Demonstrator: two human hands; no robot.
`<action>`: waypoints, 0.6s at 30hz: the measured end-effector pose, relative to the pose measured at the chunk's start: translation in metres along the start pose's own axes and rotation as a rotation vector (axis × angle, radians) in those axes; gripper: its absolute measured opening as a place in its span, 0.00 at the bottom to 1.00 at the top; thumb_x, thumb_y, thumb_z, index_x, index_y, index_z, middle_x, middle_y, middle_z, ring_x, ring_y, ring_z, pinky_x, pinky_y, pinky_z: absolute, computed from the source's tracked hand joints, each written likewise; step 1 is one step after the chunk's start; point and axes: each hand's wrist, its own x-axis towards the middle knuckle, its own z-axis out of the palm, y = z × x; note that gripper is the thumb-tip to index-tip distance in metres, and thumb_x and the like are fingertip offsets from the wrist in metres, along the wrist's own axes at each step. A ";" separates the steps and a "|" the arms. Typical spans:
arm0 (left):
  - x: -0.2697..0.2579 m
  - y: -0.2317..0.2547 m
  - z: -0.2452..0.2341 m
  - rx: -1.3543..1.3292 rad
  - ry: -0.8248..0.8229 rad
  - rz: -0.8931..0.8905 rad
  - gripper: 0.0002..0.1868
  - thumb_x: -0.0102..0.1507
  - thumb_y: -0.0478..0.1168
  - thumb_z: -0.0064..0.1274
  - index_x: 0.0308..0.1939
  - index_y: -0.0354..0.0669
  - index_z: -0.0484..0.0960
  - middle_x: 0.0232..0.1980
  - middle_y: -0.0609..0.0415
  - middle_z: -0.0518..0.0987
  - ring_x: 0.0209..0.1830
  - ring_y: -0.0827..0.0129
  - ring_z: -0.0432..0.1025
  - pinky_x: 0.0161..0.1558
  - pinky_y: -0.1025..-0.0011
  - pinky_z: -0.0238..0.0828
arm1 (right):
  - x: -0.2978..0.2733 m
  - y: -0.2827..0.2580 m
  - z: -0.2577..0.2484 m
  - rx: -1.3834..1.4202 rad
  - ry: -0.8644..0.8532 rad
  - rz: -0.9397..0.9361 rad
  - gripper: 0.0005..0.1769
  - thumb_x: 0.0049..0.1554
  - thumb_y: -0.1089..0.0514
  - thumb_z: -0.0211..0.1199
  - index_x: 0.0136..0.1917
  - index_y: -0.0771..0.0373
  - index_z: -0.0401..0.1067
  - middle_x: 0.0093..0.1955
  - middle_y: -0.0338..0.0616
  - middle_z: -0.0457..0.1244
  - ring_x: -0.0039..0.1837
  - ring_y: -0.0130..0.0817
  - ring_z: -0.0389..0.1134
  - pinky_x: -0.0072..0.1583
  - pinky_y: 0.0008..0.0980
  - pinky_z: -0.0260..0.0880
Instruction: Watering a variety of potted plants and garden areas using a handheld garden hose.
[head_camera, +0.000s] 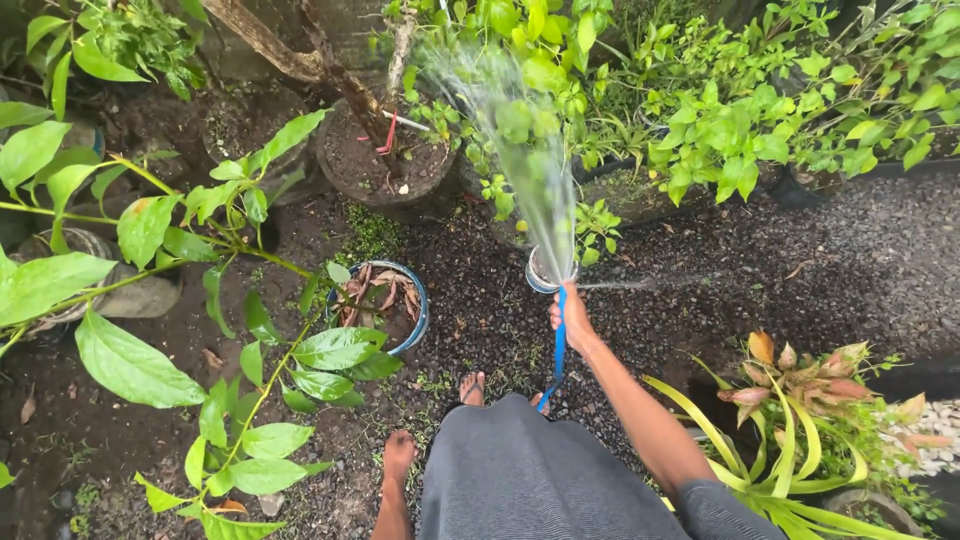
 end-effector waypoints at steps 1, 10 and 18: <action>-0.001 0.003 0.000 0.000 0.000 0.001 0.18 0.61 0.41 0.41 0.49 0.43 0.81 0.35 0.49 0.86 0.34 0.61 0.77 0.41 0.64 0.69 | -0.002 -0.002 0.003 0.000 0.000 -0.001 0.26 0.67 0.32 0.38 0.38 0.50 0.53 0.26 0.28 0.50 0.26 0.21 0.46 0.30 0.26 0.48; 0.001 0.018 -0.002 -0.025 0.025 -0.045 0.22 0.59 0.41 0.42 0.55 0.49 0.81 0.34 0.50 0.86 0.32 0.61 0.75 0.43 0.64 0.68 | 0.000 -0.007 0.007 -0.039 -0.020 0.017 0.22 0.69 0.37 0.39 0.40 0.51 0.55 0.27 0.28 0.51 0.27 0.21 0.47 0.31 0.24 0.50; 0.000 -0.009 0.008 -0.102 0.065 0.134 0.10 0.55 0.39 0.41 0.24 0.48 0.79 0.22 0.54 0.81 0.23 0.65 0.71 0.31 0.66 0.66 | 0.019 -0.007 0.006 -0.010 -0.012 0.012 0.22 0.68 0.36 0.39 0.39 0.50 0.54 0.25 0.30 0.51 0.26 0.22 0.49 0.32 0.26 0.50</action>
